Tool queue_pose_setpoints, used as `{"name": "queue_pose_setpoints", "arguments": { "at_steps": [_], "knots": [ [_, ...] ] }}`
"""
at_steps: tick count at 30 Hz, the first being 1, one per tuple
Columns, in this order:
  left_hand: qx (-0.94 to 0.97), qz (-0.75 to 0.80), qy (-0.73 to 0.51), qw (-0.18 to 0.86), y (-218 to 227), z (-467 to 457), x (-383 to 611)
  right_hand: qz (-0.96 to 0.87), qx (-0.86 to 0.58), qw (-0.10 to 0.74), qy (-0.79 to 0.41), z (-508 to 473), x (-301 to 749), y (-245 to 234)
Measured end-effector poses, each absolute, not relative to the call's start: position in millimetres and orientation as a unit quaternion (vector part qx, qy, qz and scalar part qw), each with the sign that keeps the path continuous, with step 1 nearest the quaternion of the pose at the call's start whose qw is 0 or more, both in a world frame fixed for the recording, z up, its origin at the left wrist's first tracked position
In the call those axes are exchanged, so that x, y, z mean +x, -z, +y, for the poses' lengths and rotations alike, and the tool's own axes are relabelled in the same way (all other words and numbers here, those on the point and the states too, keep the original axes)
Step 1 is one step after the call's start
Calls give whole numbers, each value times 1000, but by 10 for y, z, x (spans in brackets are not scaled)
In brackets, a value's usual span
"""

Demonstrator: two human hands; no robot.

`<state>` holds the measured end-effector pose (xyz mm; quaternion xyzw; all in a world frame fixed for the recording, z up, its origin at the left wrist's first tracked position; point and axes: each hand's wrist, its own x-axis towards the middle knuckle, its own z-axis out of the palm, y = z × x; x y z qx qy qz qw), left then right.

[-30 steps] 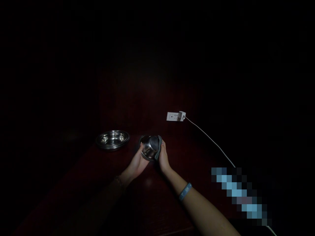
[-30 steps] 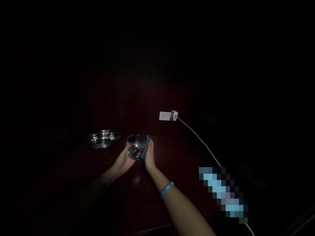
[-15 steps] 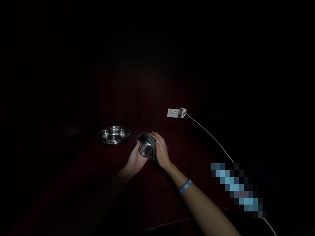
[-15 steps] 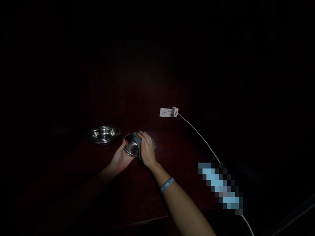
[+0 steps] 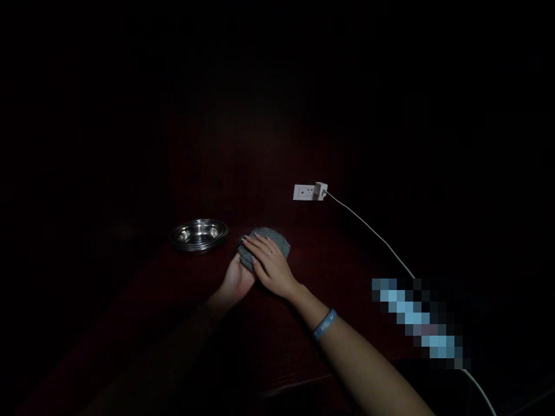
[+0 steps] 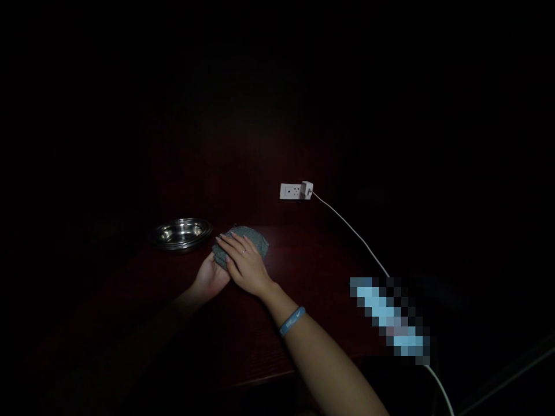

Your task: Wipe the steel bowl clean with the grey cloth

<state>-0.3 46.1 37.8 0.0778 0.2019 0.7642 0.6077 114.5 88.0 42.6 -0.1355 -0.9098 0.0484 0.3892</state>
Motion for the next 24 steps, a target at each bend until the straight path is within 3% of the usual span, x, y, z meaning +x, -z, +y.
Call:
{"name": "queue_pose_setpoints", "arguments": {
  "at_steps": [6, 11, 24],
  "knots": [
    [102, 204, -765, 603, -375, 451, 16, -894, -151, 418, -53, 886, 1141, -417],
    [123, 229, -741, 619, -434, 401, 55, -828, -261, 489, -80, 906, 1131, -403],
    [133, 257, -718, 632, -486, 354, 98, -812, -266, 500, -138, 952, 1157, -412]
  ]
}}
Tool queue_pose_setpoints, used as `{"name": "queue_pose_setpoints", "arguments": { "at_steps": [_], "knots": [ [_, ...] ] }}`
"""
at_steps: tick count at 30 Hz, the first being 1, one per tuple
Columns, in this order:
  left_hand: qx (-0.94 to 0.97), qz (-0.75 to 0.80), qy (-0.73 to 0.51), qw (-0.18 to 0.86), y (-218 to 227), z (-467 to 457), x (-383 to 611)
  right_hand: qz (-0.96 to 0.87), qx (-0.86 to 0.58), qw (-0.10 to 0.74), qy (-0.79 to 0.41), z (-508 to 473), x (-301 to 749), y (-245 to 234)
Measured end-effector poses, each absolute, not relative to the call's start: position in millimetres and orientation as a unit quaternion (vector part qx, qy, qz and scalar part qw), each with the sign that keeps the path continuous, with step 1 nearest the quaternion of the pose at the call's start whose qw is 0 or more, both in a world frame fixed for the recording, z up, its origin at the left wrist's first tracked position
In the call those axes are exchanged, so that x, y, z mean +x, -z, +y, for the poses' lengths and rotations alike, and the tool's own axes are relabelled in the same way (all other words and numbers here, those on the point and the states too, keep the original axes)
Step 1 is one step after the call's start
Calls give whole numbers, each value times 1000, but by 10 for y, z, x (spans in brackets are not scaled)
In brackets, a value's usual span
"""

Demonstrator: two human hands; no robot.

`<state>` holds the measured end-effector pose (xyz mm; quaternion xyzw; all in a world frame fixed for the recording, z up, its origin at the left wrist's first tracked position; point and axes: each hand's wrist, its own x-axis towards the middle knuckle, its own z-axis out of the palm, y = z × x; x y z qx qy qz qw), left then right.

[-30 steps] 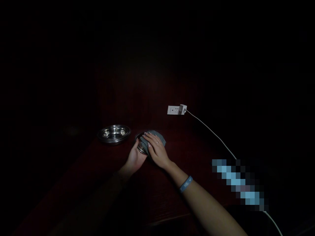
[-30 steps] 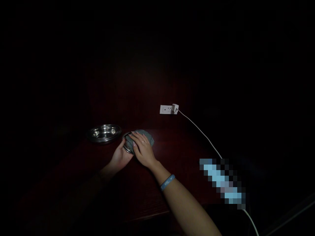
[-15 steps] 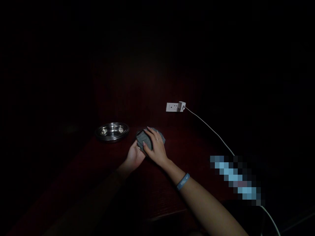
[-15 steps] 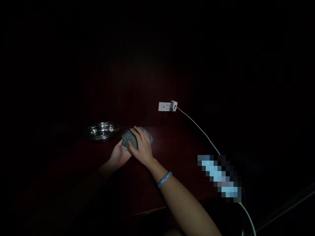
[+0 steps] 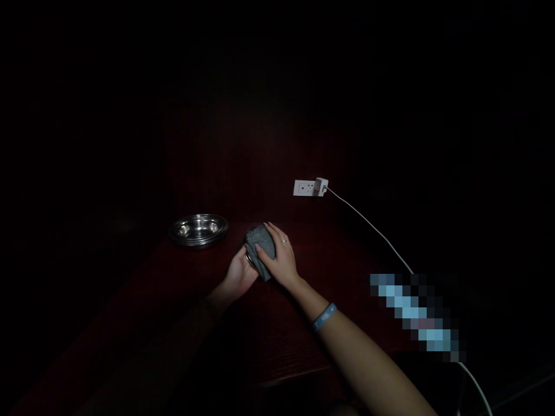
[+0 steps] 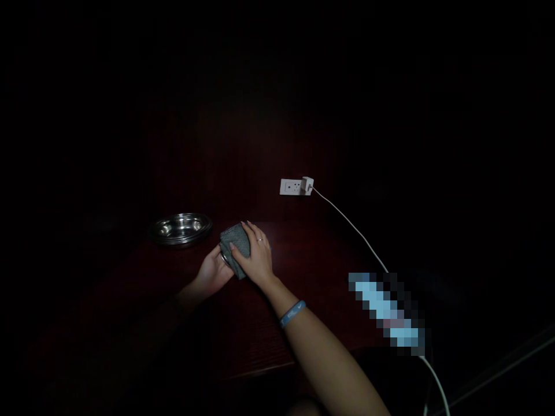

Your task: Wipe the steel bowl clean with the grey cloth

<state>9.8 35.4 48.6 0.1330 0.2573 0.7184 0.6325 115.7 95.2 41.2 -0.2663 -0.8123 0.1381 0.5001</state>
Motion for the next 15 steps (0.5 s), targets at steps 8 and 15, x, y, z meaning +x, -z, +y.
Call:
{"name": "queue_pose_setpoints", "arguments": {
  "at_steps": [8, 15],
  "knots": [
    [156, 255, -690, 659, -426, 378, 81, -760, -272, 557, -196, 989, 1136, -422],
    [162, 251, -692, 657, -449, 352, 91, -690, -297, 589, -298, 1069, 1119, -393]
  ]
}}
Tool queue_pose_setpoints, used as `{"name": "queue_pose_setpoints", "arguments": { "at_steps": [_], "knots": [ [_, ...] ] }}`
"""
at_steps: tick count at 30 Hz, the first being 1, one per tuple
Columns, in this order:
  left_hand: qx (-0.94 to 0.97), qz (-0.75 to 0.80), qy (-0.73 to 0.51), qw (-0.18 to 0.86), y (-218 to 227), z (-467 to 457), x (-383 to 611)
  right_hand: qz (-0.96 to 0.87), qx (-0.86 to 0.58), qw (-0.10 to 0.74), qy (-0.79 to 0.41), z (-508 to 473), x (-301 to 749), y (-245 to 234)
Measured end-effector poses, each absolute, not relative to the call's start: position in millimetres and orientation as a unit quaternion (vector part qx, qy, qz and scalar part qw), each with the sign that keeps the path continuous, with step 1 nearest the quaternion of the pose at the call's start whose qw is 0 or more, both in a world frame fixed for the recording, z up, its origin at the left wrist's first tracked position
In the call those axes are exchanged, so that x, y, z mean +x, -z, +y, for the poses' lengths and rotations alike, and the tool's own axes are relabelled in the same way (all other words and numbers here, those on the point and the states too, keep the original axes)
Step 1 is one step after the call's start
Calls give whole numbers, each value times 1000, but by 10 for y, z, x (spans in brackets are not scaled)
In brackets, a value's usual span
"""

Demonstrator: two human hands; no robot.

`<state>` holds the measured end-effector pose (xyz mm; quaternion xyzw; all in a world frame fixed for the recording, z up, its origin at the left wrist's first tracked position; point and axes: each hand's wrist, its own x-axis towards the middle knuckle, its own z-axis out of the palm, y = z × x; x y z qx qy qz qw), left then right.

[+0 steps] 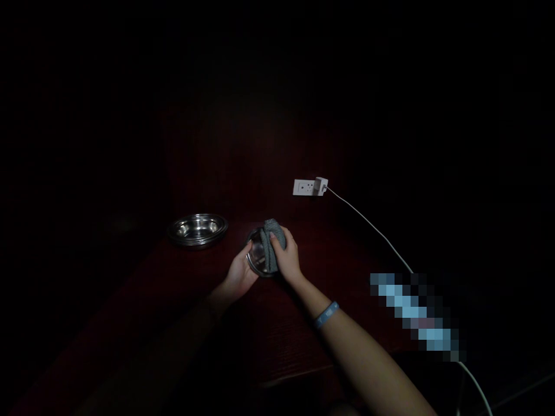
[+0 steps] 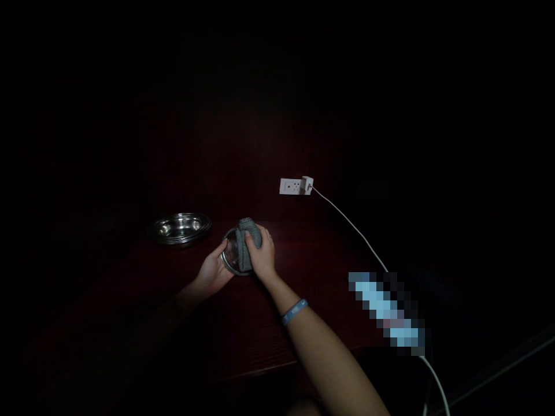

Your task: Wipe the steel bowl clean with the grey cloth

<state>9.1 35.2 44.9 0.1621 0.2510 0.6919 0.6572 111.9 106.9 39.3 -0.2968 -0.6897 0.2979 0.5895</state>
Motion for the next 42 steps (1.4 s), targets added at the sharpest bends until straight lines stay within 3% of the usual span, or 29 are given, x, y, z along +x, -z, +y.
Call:
{"name": "queue_pose_setpoints", "arguments": {
  "at_steps": [24, 42],
  "knots": [
    [101, 258, -758, 591, -322, 484, -16, -470, -331, 629, -523, 1324, 1082, -194],
    [132, 280, -767, 562, -282, 549, -59, -499, -288, 521, -630, 1182, 1092, -263]
  ]
}}
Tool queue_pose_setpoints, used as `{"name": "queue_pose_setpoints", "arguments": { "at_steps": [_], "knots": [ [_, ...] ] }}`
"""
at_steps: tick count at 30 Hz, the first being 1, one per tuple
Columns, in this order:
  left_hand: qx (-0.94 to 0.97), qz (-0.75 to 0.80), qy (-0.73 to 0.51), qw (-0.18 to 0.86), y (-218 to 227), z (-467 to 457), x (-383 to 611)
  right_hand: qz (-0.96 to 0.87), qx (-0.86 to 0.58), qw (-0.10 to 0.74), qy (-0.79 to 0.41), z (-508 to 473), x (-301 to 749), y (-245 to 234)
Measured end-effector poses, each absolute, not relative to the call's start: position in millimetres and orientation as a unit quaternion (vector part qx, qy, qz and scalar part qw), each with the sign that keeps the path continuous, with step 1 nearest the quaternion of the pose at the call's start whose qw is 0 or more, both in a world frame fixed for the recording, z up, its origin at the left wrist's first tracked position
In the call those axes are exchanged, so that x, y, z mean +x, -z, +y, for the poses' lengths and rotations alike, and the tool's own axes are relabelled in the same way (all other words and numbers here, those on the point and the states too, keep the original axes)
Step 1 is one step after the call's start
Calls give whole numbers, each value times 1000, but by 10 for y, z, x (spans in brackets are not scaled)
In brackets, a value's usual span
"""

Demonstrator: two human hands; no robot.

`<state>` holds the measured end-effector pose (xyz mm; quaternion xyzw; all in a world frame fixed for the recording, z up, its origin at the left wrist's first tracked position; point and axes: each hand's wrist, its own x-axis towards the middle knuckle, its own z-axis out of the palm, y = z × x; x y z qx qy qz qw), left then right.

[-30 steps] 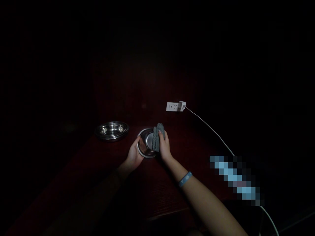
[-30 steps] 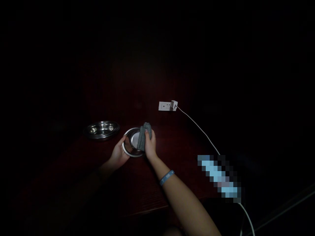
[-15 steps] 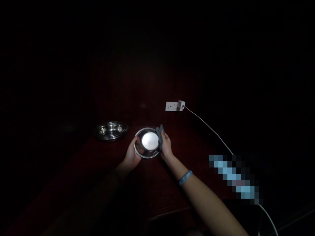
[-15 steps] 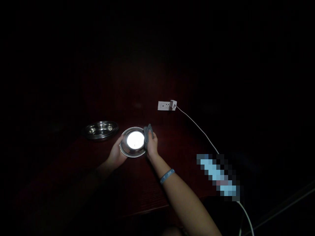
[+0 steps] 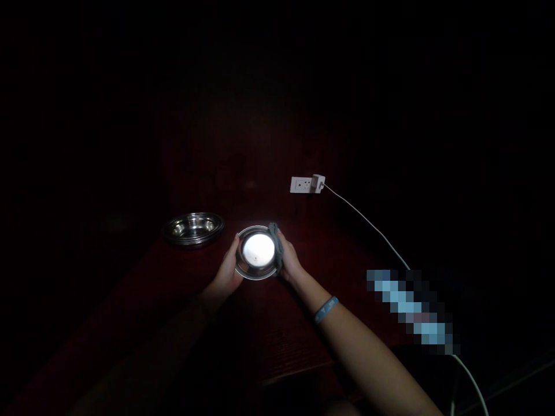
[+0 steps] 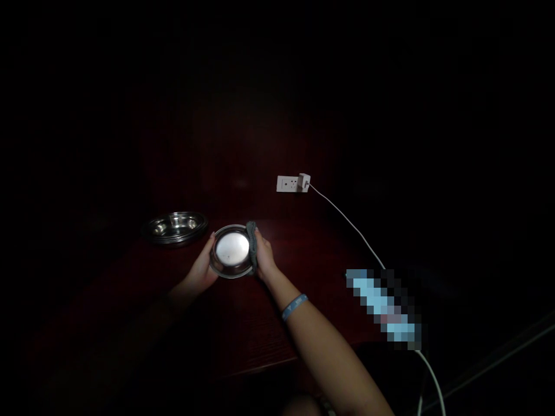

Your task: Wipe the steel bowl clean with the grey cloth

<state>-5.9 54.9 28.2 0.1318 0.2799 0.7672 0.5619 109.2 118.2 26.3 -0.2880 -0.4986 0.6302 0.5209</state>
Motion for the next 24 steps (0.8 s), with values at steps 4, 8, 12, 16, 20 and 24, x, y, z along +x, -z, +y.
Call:
{"name": "queue_pose_setpoints", "arguments": {
  "at_steps": [4, 8, 12, 16, 20, 24],
  "knots": [
    [140, 297, -764, 556, -305, 534, -68, -528, -280, 498, -629, 1158, 1087, -252],
    [127, 275, -755, 582, -343, 512, -73, -500, -274, 497, -654, 1212, 1069, -167],
    [136, 251, -755, 590, -308, 517, -47, -394, -274, 568, -668, 1343, 1043, -77],
    [140, 321, -726, 592, -219, 543, -5, -311, -271, 595, -690, 1407, 1032, -68],
    [141, 340, -738, 565, -154, 574, -29, -306, -281, 582, -699, 1310, 1030, -129],
    [146, 328, -763, 537, -151, 587, -86, -393, -260, 583, -662, 1169, 1036, -216]
  ]
}}
